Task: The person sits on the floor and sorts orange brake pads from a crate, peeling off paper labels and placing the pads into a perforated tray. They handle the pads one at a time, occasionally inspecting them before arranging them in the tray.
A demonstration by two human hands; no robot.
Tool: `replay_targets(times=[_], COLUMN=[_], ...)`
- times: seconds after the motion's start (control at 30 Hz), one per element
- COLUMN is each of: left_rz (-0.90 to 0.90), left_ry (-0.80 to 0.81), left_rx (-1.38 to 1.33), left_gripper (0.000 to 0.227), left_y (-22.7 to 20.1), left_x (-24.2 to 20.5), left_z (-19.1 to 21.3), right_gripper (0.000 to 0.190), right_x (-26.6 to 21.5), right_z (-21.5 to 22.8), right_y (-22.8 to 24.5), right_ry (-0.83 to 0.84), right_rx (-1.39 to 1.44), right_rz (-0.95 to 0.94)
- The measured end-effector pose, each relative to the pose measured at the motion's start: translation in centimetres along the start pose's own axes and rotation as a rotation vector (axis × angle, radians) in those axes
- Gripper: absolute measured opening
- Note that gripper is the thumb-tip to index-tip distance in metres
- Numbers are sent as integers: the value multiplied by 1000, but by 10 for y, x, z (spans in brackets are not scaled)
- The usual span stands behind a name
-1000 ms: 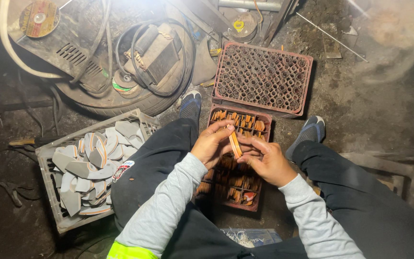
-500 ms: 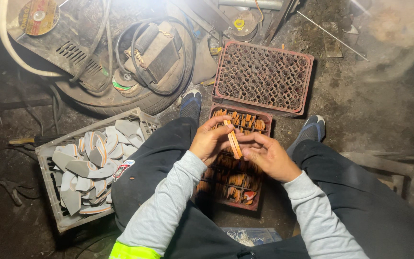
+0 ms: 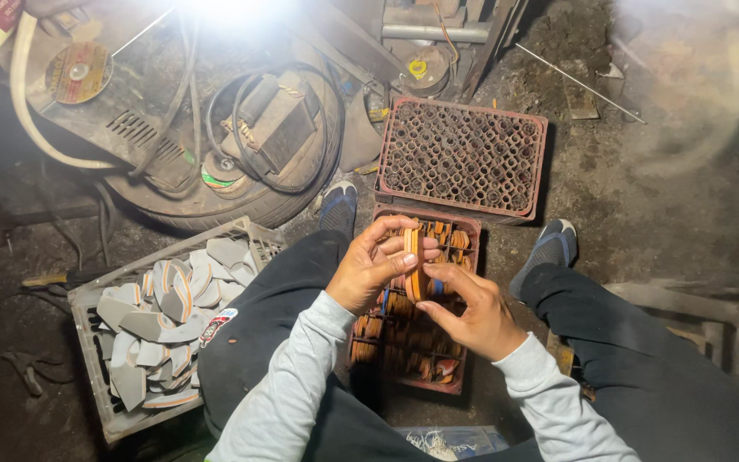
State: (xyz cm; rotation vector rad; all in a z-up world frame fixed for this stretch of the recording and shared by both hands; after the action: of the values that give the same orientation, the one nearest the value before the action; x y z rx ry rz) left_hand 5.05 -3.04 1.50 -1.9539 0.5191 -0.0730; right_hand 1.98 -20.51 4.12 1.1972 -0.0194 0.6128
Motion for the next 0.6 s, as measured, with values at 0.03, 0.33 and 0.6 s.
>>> replay_targets(times=[0.03,0.33,0.6], left_rz=[1,54,196], left_ry=[5,31,-80], left_rx=[1,49,-150], left_gripper=[49,47,52], left_y=[-1,9,37], left_x=[1,2,9], left_z=[0,8,16], right_gripper=[47,50,31], right_x=[0,3,0], right_z=[-1,-3,-2], right_y=[1,1,-30], right_ry=[-8,51,126], right_rx=[-11,-43,468], right_rz=[11,-118,-434])
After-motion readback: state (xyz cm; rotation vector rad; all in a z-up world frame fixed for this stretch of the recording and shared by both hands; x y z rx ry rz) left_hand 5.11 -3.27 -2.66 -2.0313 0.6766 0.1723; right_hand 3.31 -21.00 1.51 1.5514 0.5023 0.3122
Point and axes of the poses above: each hand's wrist, its own x-axis towards the middle knuckle, its own z-axis out of the back of the hand, y = z × x, the point moved 5 cm from there along x, towards the middle knuckle, and after that the axes turned 10 degrees about x, right-handed, at the moved point
